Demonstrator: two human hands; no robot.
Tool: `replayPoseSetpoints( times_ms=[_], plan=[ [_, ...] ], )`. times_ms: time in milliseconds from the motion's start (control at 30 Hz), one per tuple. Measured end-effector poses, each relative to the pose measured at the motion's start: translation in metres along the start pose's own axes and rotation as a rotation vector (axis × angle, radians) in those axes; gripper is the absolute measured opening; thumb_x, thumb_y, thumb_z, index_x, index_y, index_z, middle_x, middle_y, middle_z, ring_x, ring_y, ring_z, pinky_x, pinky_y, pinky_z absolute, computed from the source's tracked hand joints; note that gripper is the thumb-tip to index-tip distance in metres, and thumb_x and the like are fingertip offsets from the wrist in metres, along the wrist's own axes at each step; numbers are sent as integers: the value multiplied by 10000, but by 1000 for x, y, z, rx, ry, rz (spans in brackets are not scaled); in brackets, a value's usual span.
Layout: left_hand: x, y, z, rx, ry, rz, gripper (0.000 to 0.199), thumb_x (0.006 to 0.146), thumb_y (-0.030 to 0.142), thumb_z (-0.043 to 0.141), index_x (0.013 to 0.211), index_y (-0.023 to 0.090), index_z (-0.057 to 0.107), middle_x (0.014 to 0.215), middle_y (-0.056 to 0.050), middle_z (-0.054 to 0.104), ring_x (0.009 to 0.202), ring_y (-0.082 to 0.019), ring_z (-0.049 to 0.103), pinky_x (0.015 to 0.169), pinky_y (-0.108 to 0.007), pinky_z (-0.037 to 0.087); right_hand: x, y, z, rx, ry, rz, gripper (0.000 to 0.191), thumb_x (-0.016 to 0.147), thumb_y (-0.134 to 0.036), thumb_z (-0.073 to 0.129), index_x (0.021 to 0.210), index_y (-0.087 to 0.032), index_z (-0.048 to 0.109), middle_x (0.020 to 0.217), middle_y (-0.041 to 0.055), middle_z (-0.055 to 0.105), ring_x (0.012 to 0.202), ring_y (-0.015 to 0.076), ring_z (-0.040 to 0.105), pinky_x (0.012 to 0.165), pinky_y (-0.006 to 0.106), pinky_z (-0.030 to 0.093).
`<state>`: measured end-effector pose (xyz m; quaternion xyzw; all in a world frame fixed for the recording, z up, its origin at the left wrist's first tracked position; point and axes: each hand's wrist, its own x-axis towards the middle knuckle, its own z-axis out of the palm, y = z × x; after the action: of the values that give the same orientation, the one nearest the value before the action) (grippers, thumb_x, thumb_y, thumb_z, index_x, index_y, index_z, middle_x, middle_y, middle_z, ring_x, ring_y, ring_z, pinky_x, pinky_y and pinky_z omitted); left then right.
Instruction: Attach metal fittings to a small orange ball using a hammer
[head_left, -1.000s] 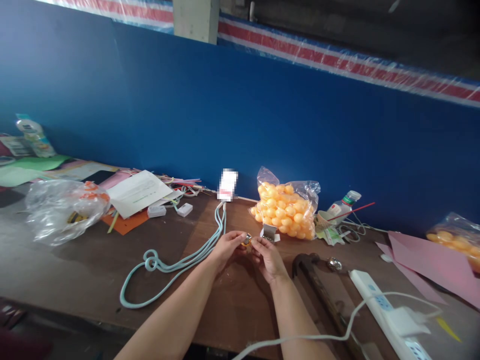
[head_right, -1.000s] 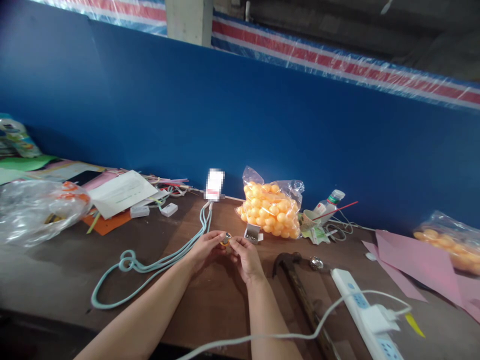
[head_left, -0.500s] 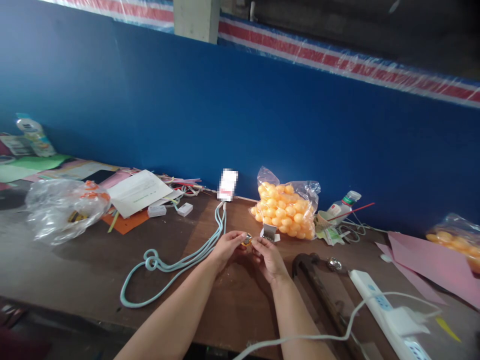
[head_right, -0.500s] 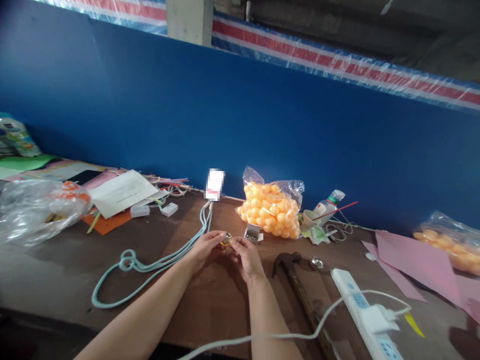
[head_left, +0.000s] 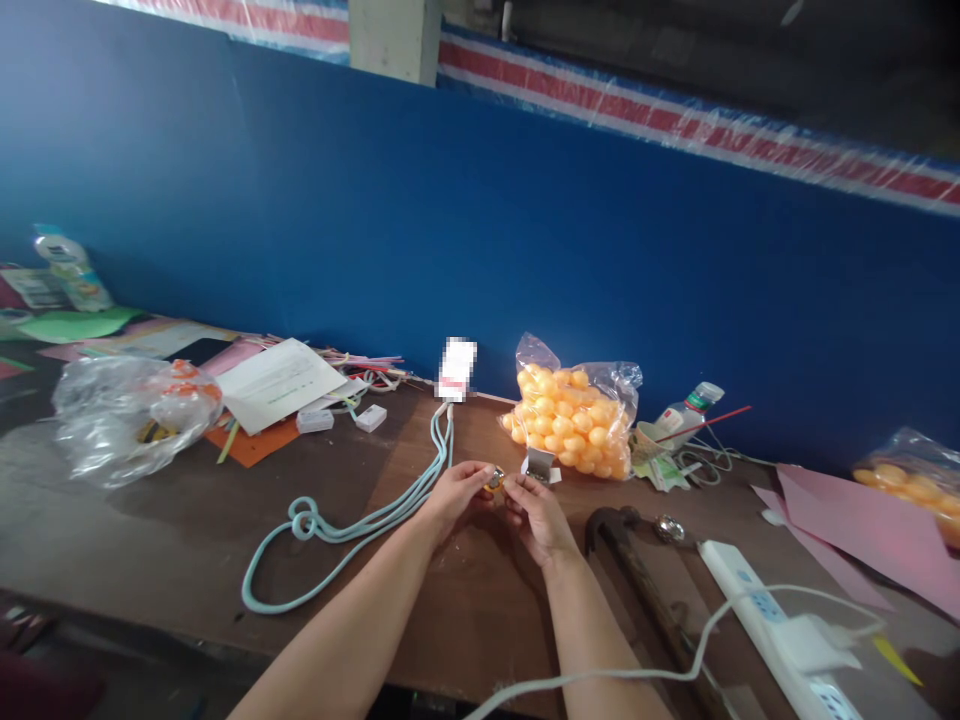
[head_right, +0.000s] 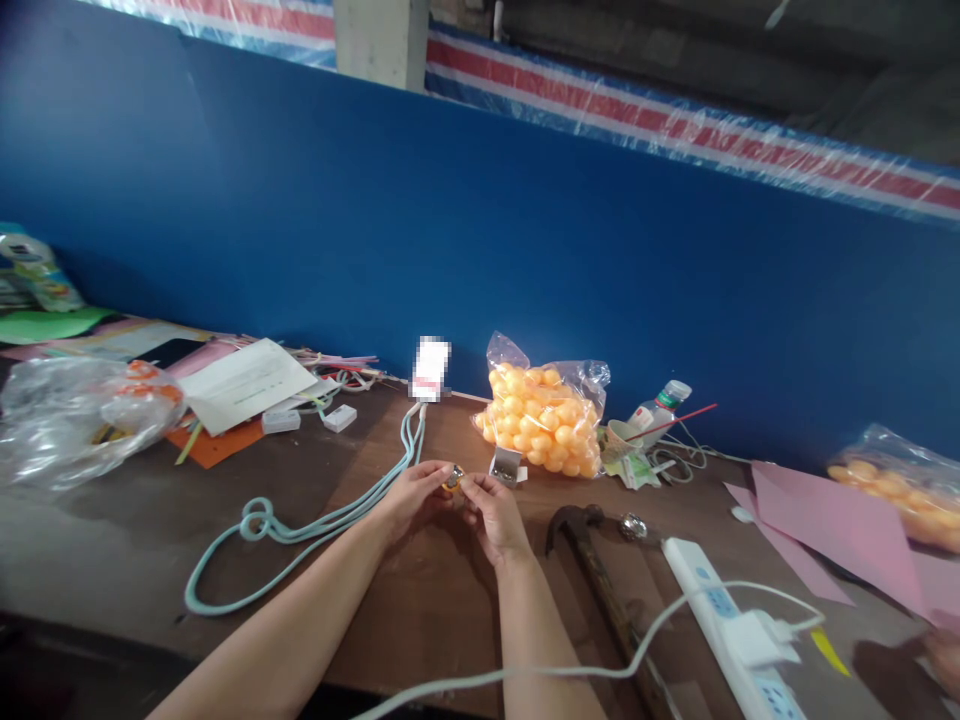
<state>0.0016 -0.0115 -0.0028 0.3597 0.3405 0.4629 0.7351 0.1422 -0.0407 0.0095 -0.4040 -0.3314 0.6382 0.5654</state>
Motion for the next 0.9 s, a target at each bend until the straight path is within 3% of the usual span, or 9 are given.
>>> replayPoseSetpoints(
  times_ms=[900],
  plan=[
    [1, 1, 1, 70, 17, 25, 418, 623, 449, 755, 856, 118, 652, 712, -21, 581, 602, -86, 536, 577, -220, 470, 1, 0, -5, -49, -8, 9, 266, 590, -327, 814, 668, -166, 618, 539, -60, 431, 477, 52, 300, 431, 200, 225]
  ],
)
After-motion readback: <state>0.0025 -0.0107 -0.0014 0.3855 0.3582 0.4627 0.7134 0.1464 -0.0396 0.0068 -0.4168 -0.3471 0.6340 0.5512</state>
